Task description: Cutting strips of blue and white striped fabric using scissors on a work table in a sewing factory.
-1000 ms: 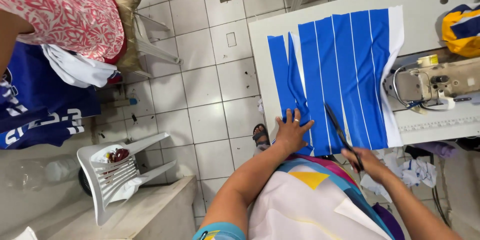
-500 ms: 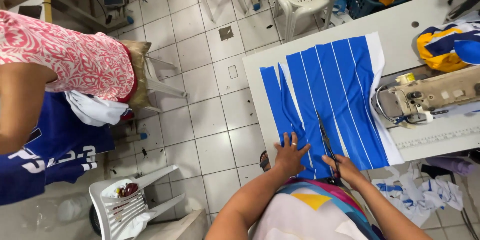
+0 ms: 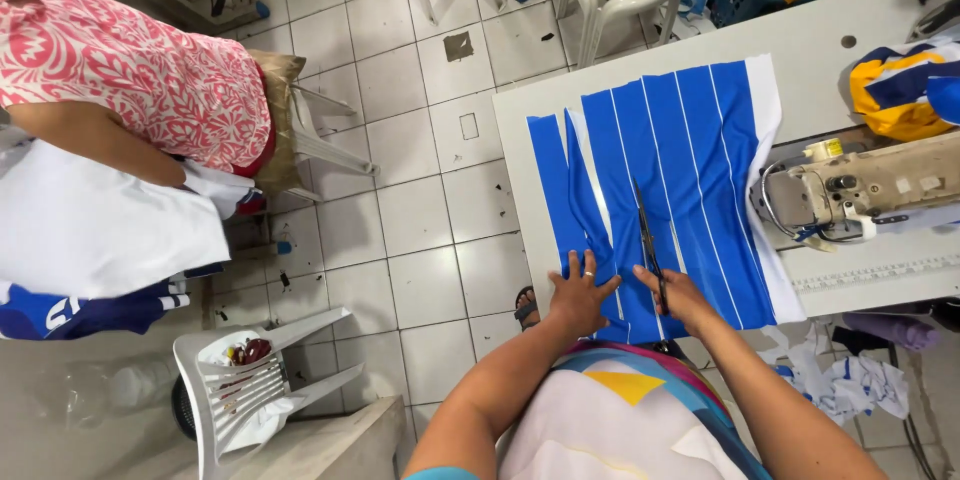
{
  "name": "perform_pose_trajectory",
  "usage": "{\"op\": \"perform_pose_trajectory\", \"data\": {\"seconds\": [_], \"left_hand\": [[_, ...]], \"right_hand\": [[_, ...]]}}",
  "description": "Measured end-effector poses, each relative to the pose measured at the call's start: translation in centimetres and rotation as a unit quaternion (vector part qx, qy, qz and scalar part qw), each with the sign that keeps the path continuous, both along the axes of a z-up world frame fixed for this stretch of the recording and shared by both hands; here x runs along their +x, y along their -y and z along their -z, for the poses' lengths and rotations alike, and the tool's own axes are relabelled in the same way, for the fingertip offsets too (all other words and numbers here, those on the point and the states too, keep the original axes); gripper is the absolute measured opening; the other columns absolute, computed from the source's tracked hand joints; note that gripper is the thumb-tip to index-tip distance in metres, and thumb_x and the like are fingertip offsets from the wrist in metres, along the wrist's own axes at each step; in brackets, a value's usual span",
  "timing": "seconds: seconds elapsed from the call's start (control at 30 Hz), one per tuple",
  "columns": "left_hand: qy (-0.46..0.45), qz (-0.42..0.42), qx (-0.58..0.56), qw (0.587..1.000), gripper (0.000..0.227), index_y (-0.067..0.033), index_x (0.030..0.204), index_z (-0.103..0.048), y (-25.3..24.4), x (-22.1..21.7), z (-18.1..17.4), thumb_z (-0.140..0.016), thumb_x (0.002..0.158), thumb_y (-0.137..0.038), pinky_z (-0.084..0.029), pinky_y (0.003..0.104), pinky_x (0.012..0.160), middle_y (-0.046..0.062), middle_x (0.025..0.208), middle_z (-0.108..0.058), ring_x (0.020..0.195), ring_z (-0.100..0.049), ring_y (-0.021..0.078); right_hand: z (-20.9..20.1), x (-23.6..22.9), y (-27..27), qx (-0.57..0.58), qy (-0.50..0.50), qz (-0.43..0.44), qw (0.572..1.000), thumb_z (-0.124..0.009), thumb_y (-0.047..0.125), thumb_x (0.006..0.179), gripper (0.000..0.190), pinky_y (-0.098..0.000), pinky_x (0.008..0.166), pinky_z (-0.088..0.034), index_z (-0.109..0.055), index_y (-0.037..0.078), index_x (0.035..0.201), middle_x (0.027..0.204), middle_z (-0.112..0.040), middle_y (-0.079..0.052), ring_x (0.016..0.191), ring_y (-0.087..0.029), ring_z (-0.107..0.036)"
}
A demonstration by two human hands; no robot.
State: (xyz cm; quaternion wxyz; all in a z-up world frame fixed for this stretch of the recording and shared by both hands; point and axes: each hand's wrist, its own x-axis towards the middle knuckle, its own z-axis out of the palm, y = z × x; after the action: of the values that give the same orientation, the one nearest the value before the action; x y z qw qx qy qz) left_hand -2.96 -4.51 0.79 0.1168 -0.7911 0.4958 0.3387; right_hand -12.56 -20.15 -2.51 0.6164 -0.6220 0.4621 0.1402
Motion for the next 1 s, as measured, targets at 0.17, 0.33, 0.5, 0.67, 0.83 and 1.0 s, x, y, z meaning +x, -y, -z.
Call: {"op": "perform_pose_trajectory", "data": {"seconds": [0.17,0.33,0.5,0.67,0.83,1.0], "left_hand": [[-0.008,-0.015,-0.006,1.0,0.075,-0.0274,0.15,-0.031,-0.2,0.1,-0.6,-0.064,0.085,-0.046,-0.036,0.071,0.096,0.03,0.154,-0.018,0.141,-0.015,0.0541],[-0.014,-0.024,-0.005,1.0,0.075,-0.0286,0.149,-0.033,-0.3,0.0,-0.6,-0.066,0.084,-0.046,-0.035,0.071,0.095,0.029,0.155,-0.018,0.142,-0.013,0.0535],[-0.022,-0.03,-0.003,0.999,0.073,-0.0289,0.148,-0.035,-0.3,0.0,-0.5,-0.066,0.084,-0.045,-0.035,0.07,0.096,0.028,0.155,-0.018,0.142,-0.013,0.0526],[-0.031,-0.035,-0.005,0.999,0.073,-0.0298,0.147,-0.036,-0.2,0.2,-0.2,-0.067,0.083,-0.045,-0.036,0.07,0.096,0.028,0.155,-0.018,0.142,-0.013,0.0526],[-0.03,-0.034,-0.003,0.999,0.07,-0.0296,0.147,-0.037,0.0,0.3,0.6,-0.067,0.085,-0.042,-0.036,0.07,0.095,0.027,0.155,-0.018,0.142,-0.013,0.0529],[-0.03,-0.032,-0.004,0.999,0.071,-0.0305,0.147,-0.038,0.1,0.4,1.8,-0.068,0.084,-0.041,-0.035,0.072,0.094,0.028,0.155,-0.019,0.141,-0.014,0.0541]], "right_hand": [[0.5,0.1,-0.3,-0.032,0.011,0.01,0.999,-0.081,0.045,0.076,0.052,-0.0258,0.039,-0.035,-0.054,0.003,0.06,0.049,-0.048,-0.01,0.039,-0.022,-0.053],[-0.7,0.8,0.5,-0.026,-0.003,-0.007,1.0,-0.082,0.047,0.073,0.054,-0.0267,0.037,-0.033,-0.053,0.002,0.061,0.05,-0.048,-0.011,0.04,-0.022,-0.053],[-0.9,4.0,1.8,-0.016,-0.005,-0.031,0.999,-0.076,0.06,0.075,0.06,-0.0265,0.039,-0.031,-0.055,0.004,0.067,0.055,-0.049,-0.01,0.046,-0.021,-0.054],[1.4,4.5,2.4,-0.061,0.018,-0.022,0.998,-0.085,0.043,0.071,0.054,-0.0265,0.042,-0.034,-0.054,0.0,0.059,0.049,-0.048,-0.012,0.042,-0.023,-0.054],[-1.4,7.2,3.5,-0.024,-0.014,-0.044,0.999,-0.079,0.055,0.075,0.056,-0.0269,0.037,-0.027,-0.057,0.003,0.071,0.056,-0.049,-0.01,0.044,-0.021,-0.054],[0.3,9.0,4.6,-0.036,-0.005,-0.05,0.998,-0.079,0.057,0.076,0.058,-0.0275,0.037,-0.027,-0.057,0.004,0.068,0.053,-0.048,-0.008,0.043,-0.02,-0.053]]}}
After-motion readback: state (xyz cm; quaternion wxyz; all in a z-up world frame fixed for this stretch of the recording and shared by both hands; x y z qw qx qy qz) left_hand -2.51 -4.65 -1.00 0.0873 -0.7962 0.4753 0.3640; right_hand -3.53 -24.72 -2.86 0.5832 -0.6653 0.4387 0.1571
